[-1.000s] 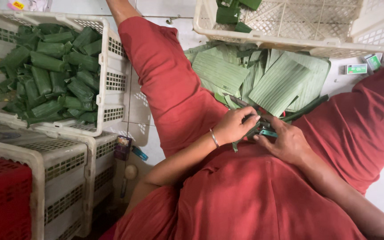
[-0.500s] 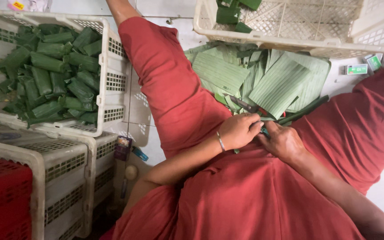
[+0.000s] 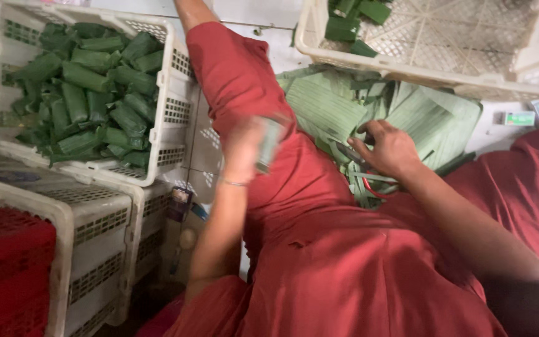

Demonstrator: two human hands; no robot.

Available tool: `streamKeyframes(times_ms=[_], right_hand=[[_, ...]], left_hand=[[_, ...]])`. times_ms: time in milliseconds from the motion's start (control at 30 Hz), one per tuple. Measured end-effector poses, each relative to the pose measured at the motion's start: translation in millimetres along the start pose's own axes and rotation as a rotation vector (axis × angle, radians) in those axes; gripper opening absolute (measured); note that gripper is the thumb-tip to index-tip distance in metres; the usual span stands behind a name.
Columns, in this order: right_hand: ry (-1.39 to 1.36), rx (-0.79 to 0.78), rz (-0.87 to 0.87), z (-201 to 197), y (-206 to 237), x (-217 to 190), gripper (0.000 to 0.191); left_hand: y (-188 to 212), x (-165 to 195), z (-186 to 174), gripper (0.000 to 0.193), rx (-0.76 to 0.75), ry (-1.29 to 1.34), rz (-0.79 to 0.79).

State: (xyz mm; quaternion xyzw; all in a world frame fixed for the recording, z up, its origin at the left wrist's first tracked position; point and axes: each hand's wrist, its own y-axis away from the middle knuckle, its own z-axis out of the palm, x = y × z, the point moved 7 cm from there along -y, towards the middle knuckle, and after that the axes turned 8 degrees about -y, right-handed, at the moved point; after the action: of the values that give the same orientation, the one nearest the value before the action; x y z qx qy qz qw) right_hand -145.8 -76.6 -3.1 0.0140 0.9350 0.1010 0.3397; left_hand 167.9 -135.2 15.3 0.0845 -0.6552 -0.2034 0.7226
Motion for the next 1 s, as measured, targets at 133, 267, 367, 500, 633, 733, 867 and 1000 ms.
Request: streamKeyframes(times_ms=[133,267,367,500,633,733,867,1000], right_hand=[[0.062,0.057,-0.040,19,-57,-4,0.025],[0.118,0.029,-0.053,40,-94,-5,0.049],[0.168,-0.127,0.165,54,-100,12,0.049],[0.142,-0.125,0.285,40,-83,20,0.042],[0.001,0.057,0.130,-2,-40,8,0.052],[-0.416,0.064,0.214,-15,3,8,0.053],[-0.769,-0.055,-0.046,-27,54,-11,0.055],[-0.416,0.217,-0.365,-39,101,-21,0.045]], left_hand=[[16,83,-109,0.048,0.148,0.972,0.432],[28,75,-131,0.043,0.416,0.919,0.420],[14,42,-83,0.031,0.235,0.770,0.318],[-7,-23,-6,0.031,0.079,0.475,-0.018],[-6,-61,83,0.036,-0.165,0.155,-0.096],[7,-57,143,0.041,-0.258,-0.380,0.206],[35,-32,198,0.035,-0.416,-0.598,0.632],[57,-40,218,0.022,-0.677,-0.692,0.481]])
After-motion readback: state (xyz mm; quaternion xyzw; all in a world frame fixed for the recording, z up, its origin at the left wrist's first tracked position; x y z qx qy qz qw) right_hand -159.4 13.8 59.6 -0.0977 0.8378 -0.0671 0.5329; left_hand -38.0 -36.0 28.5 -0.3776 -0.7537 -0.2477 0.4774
